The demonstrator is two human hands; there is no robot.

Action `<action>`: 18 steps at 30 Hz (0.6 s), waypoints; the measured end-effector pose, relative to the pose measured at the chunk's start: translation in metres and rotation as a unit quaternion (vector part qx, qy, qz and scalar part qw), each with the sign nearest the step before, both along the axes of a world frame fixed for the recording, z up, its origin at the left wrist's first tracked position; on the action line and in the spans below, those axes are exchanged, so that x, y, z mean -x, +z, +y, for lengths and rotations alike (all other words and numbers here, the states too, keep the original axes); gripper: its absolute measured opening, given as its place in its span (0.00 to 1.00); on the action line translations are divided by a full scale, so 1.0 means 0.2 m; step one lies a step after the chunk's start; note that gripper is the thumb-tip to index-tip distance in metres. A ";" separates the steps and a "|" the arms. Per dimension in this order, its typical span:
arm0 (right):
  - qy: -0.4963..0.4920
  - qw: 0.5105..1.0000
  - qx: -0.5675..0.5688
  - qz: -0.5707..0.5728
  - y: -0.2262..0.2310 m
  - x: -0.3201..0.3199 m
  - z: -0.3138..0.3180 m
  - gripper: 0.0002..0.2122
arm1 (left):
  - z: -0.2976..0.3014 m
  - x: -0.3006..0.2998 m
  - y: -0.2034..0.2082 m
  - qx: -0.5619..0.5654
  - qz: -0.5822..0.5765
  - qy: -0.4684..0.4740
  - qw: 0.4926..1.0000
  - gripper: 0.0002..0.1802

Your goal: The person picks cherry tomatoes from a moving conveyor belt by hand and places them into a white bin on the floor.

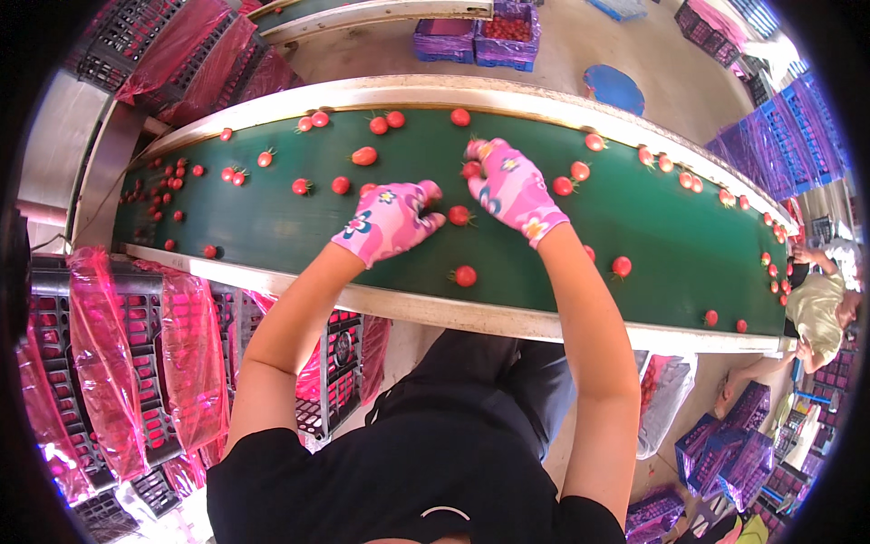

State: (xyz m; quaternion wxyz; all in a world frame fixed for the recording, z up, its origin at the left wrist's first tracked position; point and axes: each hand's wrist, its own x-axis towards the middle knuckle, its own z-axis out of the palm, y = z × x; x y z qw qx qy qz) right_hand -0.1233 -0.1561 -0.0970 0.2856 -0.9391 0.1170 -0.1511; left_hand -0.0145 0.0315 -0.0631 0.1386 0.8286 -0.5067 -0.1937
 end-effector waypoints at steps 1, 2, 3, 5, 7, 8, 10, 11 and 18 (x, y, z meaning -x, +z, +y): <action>0.007 0.995 0.086 0.041 0.02 -0.01 0.05 0.16 | 0.02 -0.02 0.00 0.015 0.078 -0.039 0.996 0.16; 0.014 0.982 0.172 0.081 0.05 -0.01 0.10 0.16 | 0.04 -0.03 0.00 0.030 0.155 -0.078 0.984 0.16; 0.021 0.971 0.193 0.139 0.09 -0.01 0.10 0.18 | 0.04 -0.03 0.04 0.028 0.224 -0.058 0.972 0.15; -0.016 0.965 0.198 0.172 0.07 0.00 0.10 0.17 | 0.05 -0.13 0.02 0.128 0.223 0.003 0.966 0.14; -0.046 0.960 0.179 0.210 0.07 0.00 0.09 0.14 | 0.07 -0.29 -0.04 0.201 0.213 0.077 0.953 0.14; -0.044 0.980 0.107 0.163 0.05 0.00 0.07 0.13 | 0.07 -0.39 -0.07 0.227 0.203 0.121 0.945 0.14; -0.040 0.996 -0.038 0.063 0.01 0.03 -0.01 0.11 | 0.07 -0.52 -0.03 0.138 0.163 0.204 0.955 0.15; -0.042 0.983 -0.178 -0.022 0.01 0.03 -0.05 0.12 | 0.06 -0.58 -0.05 0.130 0.113 0.188 0.967 0.17; -0.103 0.608 -0.751 -0.235 0.11 0.06 -0.18 0.14 | -0.29 -0.59 -0.23 0.080 0.091 0.092 0.988 0.22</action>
